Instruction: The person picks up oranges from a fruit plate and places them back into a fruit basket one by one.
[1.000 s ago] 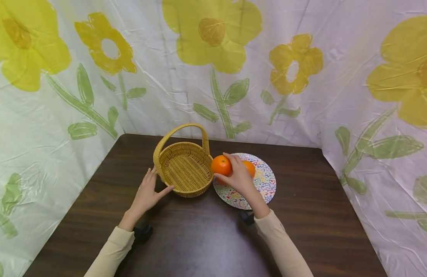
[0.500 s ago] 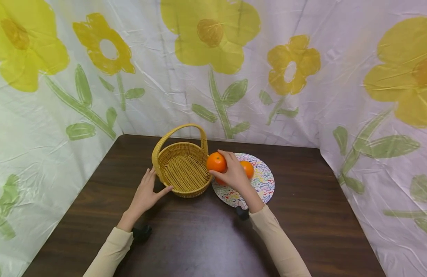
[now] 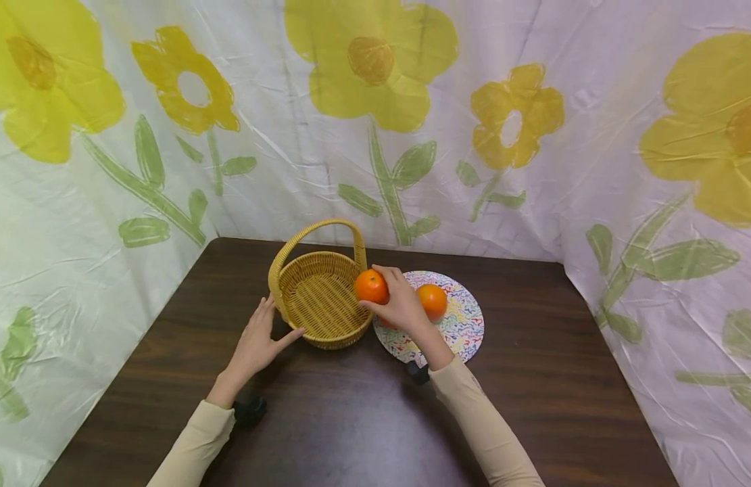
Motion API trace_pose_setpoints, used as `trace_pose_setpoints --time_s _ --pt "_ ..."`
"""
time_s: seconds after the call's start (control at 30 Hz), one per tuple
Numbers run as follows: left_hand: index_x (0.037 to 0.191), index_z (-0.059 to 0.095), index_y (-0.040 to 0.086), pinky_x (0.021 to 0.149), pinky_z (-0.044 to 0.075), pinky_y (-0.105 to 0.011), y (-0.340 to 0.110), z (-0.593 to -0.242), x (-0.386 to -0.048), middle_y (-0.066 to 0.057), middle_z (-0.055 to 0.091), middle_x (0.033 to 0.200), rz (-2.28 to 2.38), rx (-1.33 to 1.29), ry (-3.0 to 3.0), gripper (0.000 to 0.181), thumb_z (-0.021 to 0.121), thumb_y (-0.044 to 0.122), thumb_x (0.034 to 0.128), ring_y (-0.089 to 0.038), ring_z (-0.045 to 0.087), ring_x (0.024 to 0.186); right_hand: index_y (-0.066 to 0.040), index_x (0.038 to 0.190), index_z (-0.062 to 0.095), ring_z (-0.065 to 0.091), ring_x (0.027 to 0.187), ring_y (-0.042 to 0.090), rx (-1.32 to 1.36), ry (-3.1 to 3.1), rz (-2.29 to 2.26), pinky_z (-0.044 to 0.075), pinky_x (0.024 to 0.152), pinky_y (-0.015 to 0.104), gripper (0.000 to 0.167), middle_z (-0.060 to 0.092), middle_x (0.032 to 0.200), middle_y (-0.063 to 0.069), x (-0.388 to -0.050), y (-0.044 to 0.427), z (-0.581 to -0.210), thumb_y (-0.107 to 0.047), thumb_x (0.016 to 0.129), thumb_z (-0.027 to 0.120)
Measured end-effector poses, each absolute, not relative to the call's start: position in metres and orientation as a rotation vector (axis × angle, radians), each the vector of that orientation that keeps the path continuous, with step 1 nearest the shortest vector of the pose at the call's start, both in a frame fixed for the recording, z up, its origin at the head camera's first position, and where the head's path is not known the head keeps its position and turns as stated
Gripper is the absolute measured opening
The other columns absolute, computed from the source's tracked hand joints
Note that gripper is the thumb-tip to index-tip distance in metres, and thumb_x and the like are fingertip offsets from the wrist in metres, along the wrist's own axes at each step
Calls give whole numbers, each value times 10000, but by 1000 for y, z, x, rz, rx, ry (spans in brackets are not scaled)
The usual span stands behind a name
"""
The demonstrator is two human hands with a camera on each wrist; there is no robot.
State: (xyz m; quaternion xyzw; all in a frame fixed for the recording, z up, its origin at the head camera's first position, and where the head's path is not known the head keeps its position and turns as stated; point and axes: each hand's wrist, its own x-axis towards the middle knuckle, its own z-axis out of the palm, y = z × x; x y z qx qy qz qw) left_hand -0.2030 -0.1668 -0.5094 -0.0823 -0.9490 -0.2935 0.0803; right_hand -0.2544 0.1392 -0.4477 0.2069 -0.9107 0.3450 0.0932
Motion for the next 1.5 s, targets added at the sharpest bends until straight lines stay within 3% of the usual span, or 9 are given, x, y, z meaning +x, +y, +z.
trace_pose_setpoints --time_s 0.4,0.67,1.0,1.2,1.5 --pt "1506 59 198 1070 190 -609 -166 -509 -203 -72 113 1557 -881 -240 -2848 998 542 684 780 -289 73 1429 -145 1370 443 558 1063 285 666 -2703 1001 494 844 480 744 470 1277 80 -260 123 -454 -427 752 746" --pt "1506 52 220 1062 192 -620 -166 -509 -203 -28 98 1558 -890 -239 -2846 996 543 688 777 -286 80 1428 -151 1373 437 541 1096 286 680 -2717 981 488 866 474 740 462 1285 94 -267 114 -454 -382 749 761" --pt "1507 62 198 1062 190 -621 -167 -509 -203 -61 100 1559 -893 -230 -2857 997 540 687 780 -293 83 1427 -119 1374 436 509 1135 291 691 -2744 982 469 902 482 738 447 1292 100 -274 110 -457 -358 756 761" --pt "1507 60 200 1070 178 -615 -167 -509 -203 -63 87 1561 -904 -229 -2862 998 539 687 781 -298 90 1425 -131 1376 432 500 1144 281 712 -2760 938 468 909 471 746 446 1297 90 -280 107 -462 -426 762 735" --pt "1506 51 213 1062 188 -623 -168 -506 -203 -55 86 1561 -894 -254 -2867 984 541 675 789 -302 89 1424 -109 1372 440 493 1140 321 723 -2764 955 472 890 500 743 446 1296 119 -284 101 -466 -346 750 769"
